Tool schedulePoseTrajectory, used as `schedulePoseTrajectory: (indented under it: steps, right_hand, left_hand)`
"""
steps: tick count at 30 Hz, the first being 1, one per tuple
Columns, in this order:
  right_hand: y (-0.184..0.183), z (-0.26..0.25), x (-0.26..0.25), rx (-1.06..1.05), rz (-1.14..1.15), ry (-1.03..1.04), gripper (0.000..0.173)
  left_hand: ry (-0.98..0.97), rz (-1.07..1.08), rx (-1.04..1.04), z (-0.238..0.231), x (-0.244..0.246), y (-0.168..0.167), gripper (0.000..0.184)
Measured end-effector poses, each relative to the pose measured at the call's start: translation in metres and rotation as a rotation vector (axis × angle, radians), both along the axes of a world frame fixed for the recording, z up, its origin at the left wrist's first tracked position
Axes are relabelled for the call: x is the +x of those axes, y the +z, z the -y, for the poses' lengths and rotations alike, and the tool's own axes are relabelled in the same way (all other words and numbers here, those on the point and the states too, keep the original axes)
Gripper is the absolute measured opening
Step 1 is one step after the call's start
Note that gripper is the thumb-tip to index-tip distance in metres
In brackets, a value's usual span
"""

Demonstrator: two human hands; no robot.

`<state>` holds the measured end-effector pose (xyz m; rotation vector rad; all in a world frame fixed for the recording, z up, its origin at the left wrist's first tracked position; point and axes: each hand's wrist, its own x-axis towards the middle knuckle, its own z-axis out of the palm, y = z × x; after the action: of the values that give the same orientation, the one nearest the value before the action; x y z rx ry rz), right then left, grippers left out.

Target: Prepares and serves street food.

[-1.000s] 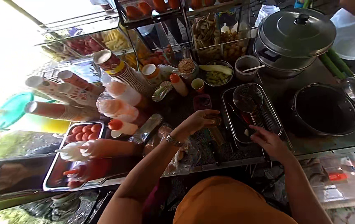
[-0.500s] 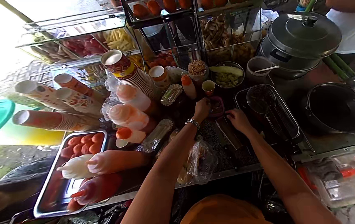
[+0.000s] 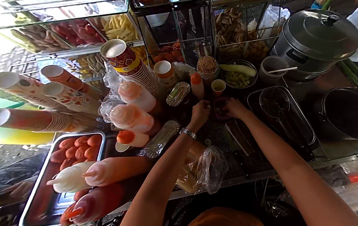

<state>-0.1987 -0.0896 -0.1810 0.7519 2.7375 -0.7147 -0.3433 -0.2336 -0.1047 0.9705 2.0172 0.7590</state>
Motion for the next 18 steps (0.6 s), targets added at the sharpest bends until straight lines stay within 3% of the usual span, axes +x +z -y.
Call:
schedulePoseTrajectory:
  steps: [3, 10, 13, 18]
  right_hand:
    - [-0.016, 0.002, -0.002, 0.054, -0.033, 0.011, 0.020]
    - [-0.011, -0.011, 0.022, -0.231, -0.154, -0.077, 0.029]
    - [0.011, -0.021, 0.052, -0.263, -0.319, -0.157, 0.028]
    - [0.074, -0.071, 0.148, -0.286, -0.563, -0.607, 0.029]
  left_hand:
    - [-0.021, -0.049, 0.011, -0.001, 0.004, -0.014, 0.032]
    - [-0.232, -0.206, -0.147, -0.032, 0.035, -0.022, 0.034]
    - [-0.280, -0.272, -0.232, -0.042, 0.051, -0.031, 0.035]
    - [-0.308, -0.343, -0.098, -0.040, 0.069, -0.033, 0.038]
